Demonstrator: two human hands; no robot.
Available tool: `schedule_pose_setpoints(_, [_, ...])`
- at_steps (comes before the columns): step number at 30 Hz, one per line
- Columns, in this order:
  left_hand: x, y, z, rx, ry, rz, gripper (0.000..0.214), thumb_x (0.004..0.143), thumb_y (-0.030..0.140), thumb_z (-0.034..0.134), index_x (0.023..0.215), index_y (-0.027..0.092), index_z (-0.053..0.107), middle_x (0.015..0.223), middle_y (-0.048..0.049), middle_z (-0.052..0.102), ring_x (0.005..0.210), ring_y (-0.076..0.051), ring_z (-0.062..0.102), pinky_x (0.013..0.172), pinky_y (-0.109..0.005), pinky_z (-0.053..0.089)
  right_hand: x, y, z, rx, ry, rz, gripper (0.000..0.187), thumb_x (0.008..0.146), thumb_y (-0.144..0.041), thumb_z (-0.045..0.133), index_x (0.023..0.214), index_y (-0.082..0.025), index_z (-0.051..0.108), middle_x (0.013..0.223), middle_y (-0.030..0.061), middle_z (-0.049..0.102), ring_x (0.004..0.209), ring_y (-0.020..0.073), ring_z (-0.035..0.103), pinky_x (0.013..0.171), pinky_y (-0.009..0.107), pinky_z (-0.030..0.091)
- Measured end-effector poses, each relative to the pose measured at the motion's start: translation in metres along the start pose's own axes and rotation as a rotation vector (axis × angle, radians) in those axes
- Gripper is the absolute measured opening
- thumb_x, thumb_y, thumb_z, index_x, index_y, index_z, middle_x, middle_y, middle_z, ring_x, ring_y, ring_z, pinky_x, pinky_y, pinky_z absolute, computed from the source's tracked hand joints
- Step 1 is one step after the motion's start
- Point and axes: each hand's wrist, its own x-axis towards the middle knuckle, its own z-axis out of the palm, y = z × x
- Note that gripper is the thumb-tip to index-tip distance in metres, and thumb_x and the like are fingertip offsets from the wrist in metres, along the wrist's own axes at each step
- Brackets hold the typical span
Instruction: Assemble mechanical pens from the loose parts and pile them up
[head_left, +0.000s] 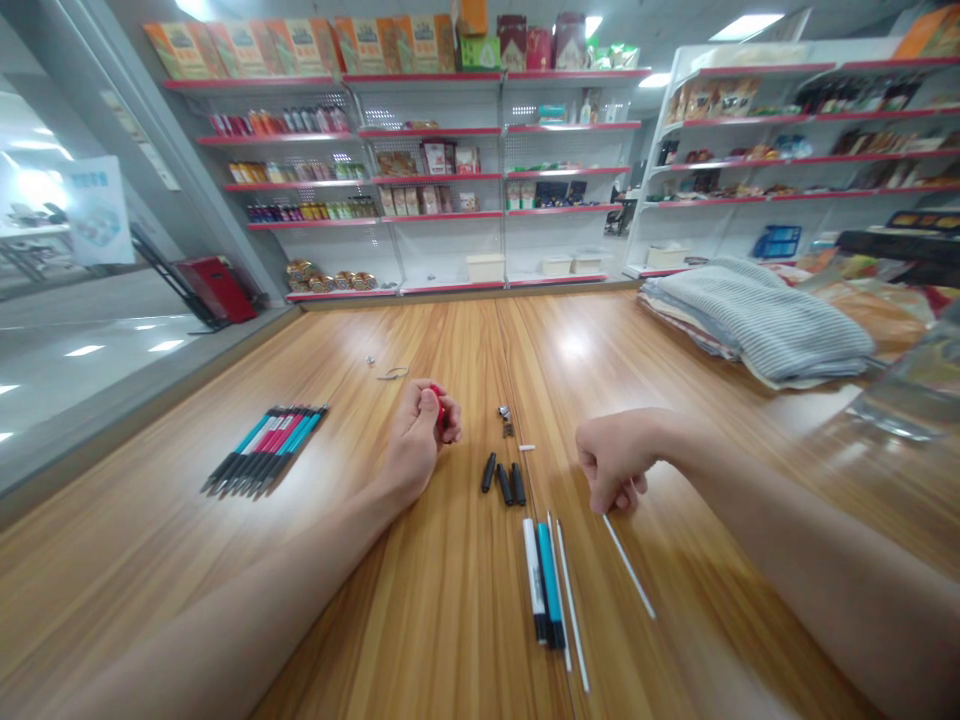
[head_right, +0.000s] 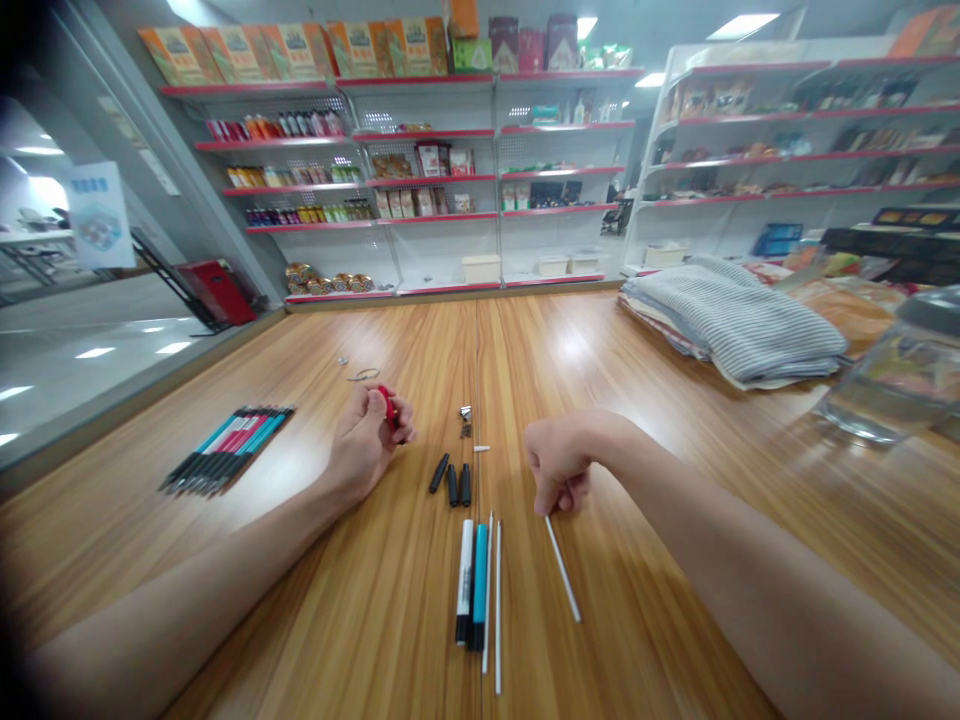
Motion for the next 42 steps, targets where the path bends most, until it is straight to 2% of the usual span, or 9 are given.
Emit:
schedule_pose_setpoints(5, [-0.001, -0.001, 0.0, 0.045, -0.034, 0.035, 0.022, 0.094, 0.038, 0.042, 0.092, 0.019, 0.052, 0.066, 0.001, 0.048, 0.059, -0.011, 0.044, 0.058, -0.023, 0.037, -0.013, -0.008, 0.009, -0.261, 0.379, 0.127, 0.011, 0.055, -0.017, 0.071, 0.053, -0.012, 0.061, 0.048, 0.0024, 0.059, 0.041, 0.0151, 0.055, 0.042, 0.025, 0.041])
schedule_pose_setpoints(8, [-0.005, 0.002, 0.001, 0.096, -0.084, 0.094, 0.022, 0.092, 0.033, 0.045, 0.085, 0.016, 0.056, 0.07, -0.0016, 0.049, 0.067, -0.013, 0.046, 0.064, -0.026, 0.037, -0.012, -0.007, 0.013, -0.424, 0.582, -0.06, 0.013, 0.054, -0.01, 0.066, 0.047, -0.014, 0.056, 0.043, 0.0006, 0.053, 0.041, 0.0127, 0.05, 0.04, 0.023, 0.032])
schedule_pose_setpoints(10, [-0.008, 0.005, 0.001, 0.139, -0.128, 0.117, 0.023, 0.091, 0.032, 0.045, 0.079, 0.015, 0.055, 0.071, -0.0026, 0.049, 0.068, -0.014, 0.045, 0.067, -0.028, 0.036, -0.007, 0.0, 0.01, -0.351, 0.572, -0.251, 0.011, 0.057, -0.01, 0.063, 0.05, -0.014, 0.056, 0.046, 0.0005, 0.054, 0.044, 0.0114, 0.049, 0.04, 0.021, 0.03])
schedule_pose_setpoints(14, [-0.011, 0.009, 0.0, 0.213, -0.239, 0.127, 0.03, 0.09, 0.034, 0.042, 0.069, 0.015, 0.052, 0.067, -0.0039, 0.047, 0.067, -0.017, 0.045, 0.067, -0.031, 0.035, 0.014, 0.028, -0.001, 0.364, 0.149, -0.606, 0.021, 0.068, -0.032, 0.067, 0.073, -0.014, 0.057, 0.065, 0.0008, 0.061, 0.045, 0.0073, 0.047, 0.038, 0.017, 0.032])
schedule_pose_setpoints(18, [-0.011, 0.009, 0.0, 0.243, -0.279, 0.126, 0.033, 0.09, 0.035, 0.04, 0.065, 0.016, 0.051, 0.065, -0.004, 0.046, 0.066, -0.017, 0.044, 0.065, -0.032, 0.035, 0.034, 0.044, -0.004, 1.135, 0.46, -0.806, 0.028, 0.071, -0.034, 0.07, 0.078, -0.017, 0.049, 0.071, 0.0002, 0.06, 0.045, 0.0051, 0.048, 0.035, 0.013, 0.031])
schedule_pose_setpoints(22, [-0.011, 0.008, 0.0, 0.292, -0.274, 0.114, 0.034, 0.09, 0.036, 0.039, 0.066, 0.016, 0.051, 0.065, -0.0038, 0.047, 0.065, -0.017, 0.044, 0.065, -0.031, 0.035, 0.04, 0.023, 0.009, 1.437, 0.552, -0.919, 0.021, 0.075, -0.027, 0.069, 0.084, -0.019, 0.051, 0.08, 0.001, 0.066, 0.065, 0.0095, 0.063, 0.044, 0.013, 0.045])
schedule_pose_setpoints(28, [-0.012, 0.013, 0.004, 0.44, -0.332, 0.083, 0.032, 0.093, 0.034, 0.039, 0.08, 0.015, 0.062, 0.076, -0.0046, 0.055, 0.074, -0.017, 0.048, 0.071, -0.03, 0.037, 0.042, -0.023, 0.036, 1.464, 0.582, -1.052, 0.02, 0.082, -0.031, 0.064, 0.086, -0.021, 0.048, 0.092, 0.0043, 0.071, 0.08, 0.0153, 0.07, 0.055, 0.019, 0.054])
schedule_pose_setpoints(33, [-0.012, 0.018, 0.007, 0.557, -0.37, 0.088, 0.033, 0.095, 0.035, 0.039, 0.086, 0.016, 0.065, 0.085, -0.0058, 0.059, 0.084, -0.018, 0.052, 0.078, -0.03, 0.039, 0.042, -0.023, 0.038, 1.412, 0.759, -1.08, 0.026, 0.082, -0.035, 0.065, 0.091, -0.023, 0.045, 0.098, 0.005, 0.071, 0.088, 0.0176, 0.07, 0.059, 0.02, 0.056])
schedule_pose_setpoints(42, [-0.012, 0.012, 0.012, 0.673, -0.315, 0.096, 0.03, 0.096, 0.034, 0.038, 0.09, 0.016, 0.061, 0.088, -0.0044, 0.061, 0.086, -0.016, 0.054, 0.077, -0.026, 0.039, 0.041, -0.026, 0.04, 1.295, 0.858, -1.167, 0.027, 0.085, -0.037, 0.063, 0.094, -0.023, 0.042, 0.094, 0.0054, 0.071, 0.079, 0.0196, 0.07, 0.053, 0.025, 0.057])
